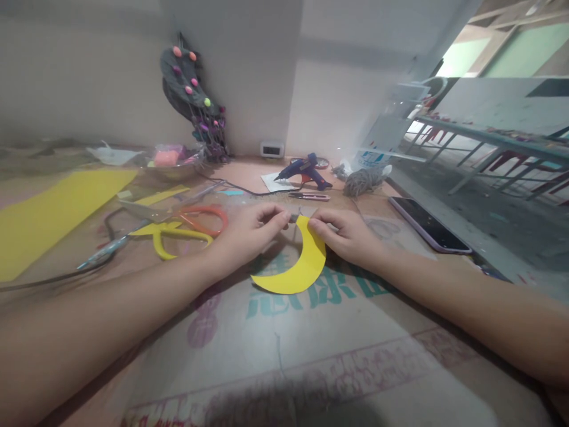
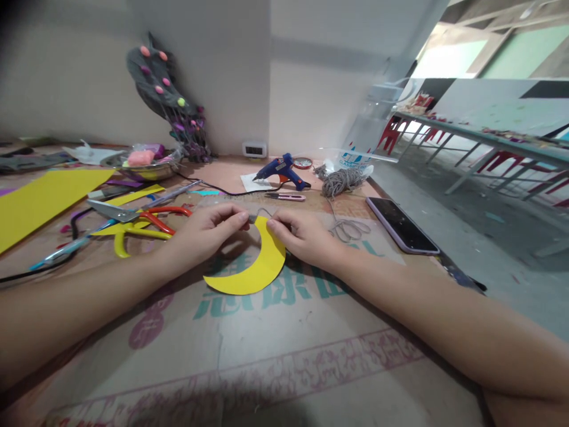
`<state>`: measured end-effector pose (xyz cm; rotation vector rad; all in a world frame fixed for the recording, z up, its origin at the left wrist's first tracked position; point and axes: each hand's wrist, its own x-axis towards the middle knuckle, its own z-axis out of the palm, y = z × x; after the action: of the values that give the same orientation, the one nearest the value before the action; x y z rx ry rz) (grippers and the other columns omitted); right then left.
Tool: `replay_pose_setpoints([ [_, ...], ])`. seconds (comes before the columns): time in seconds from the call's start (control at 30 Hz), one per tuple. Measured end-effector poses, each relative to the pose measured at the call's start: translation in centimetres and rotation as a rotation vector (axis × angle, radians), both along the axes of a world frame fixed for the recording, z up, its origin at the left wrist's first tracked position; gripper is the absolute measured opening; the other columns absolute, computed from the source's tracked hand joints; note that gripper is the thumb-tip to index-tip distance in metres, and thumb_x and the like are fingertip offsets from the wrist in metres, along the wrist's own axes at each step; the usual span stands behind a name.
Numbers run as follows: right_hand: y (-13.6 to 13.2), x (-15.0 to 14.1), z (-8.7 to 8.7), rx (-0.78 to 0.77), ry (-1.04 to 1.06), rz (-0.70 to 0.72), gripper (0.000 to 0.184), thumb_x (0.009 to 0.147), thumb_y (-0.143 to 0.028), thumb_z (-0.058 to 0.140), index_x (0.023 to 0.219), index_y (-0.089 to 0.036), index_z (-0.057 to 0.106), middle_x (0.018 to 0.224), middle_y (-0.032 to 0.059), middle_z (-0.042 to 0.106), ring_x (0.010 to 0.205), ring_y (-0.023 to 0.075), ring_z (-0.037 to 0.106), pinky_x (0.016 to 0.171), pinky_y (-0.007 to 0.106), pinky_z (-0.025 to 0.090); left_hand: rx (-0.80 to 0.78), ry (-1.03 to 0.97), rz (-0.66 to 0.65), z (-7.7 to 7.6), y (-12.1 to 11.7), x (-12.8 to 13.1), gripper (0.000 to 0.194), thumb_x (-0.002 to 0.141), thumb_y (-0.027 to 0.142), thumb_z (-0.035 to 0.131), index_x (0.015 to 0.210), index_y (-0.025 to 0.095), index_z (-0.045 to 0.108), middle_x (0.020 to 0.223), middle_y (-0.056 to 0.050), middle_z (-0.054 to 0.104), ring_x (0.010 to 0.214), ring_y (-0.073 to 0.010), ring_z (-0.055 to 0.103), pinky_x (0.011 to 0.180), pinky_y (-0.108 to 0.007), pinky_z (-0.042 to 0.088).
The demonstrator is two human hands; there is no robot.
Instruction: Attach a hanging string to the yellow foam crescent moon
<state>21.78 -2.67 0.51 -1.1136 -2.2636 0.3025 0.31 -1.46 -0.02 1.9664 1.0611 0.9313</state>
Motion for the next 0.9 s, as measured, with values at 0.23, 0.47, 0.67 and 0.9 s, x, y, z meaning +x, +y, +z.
replay_pose_setpoints([
  [0.23, -0.22, -0.05, 0.17, -0.028, -0.024, 0.021, 0.03, 0.095, -0.034, 0.043, 0.075, -0.017, 0.058, 0.069, 0.0021, 0.061, 0.063, 0.0133, 0.054, 0.058, 0.024, 0.037, -0.104, -0.024, -0.076, 0.24, -0.44, 0.07, 0.037, 0.09, 0.05, 0.052, 0.083, 0.016, 0.064, 0.071, -0.001, 0.063, 0.056, -0.0109, 0.052, 0.051, -0.022, 0.039],
  [0.47, 0.01, -0.12, 0.02, -0.059, 0.005, -0.038, 0.032, 0.094, -0.036, 0.043, 0.071, -0.017, 0.056, 0.064, 0.0004, 0.055, 0.061, 0.0128, 0.05, 0.056, 0.024, 0.035, -0.142, -0.007, -0.121, -0.09, -0.2, 0.07, 0.035, 0.091, 0.049, 0.051, 0.084, 0.017, 0.062, 0.059, 0.003, 0.055, 0.049, -0.0098, 0.047, 0.046, -0.022, 0.034],
  [0.67, 0.13, -0.09, 0.01, -0.055, 0.041, -0.046, 0.03, 0.093, -0.034, 0.044, 0.071, -0.017, 0.055, 0.065, 0.0, 0.054, 0.062, 0.0127, 0.049, 0.057, 0.024, 0.036, 0.007, -0.033, -0.062, -0.43, 0.4, -0.02, 0.037, 0.094, 0.048, 0.046, 0.079, 0.017, 0.061, 0.077, -0.001, 0.061, 0.073, -0.0152, 0.059, 0.061, -0.024, 0.044],
  [0.9, -0.05, -0.2, 0.15, -0.053, 0.014, -0.043, 0.03, 0.093, -0.034, 0.044, 0.072, -0.017, 0.056, 0.065, 0.0004, 0.056, 0.061, 0.0126, 0.049, 0.057, 0.024, 0.035, -0.091, -0.027, -0.053, -0.41, 0.19, -0.07, 0.036, 0.091, 0.052, 0.049, 0.085, 0.018, 0.06, 0.064, 0.001, 0.056, 0.053, -0.0123, 0.05, 0.049, -0.023, 0.037],
])
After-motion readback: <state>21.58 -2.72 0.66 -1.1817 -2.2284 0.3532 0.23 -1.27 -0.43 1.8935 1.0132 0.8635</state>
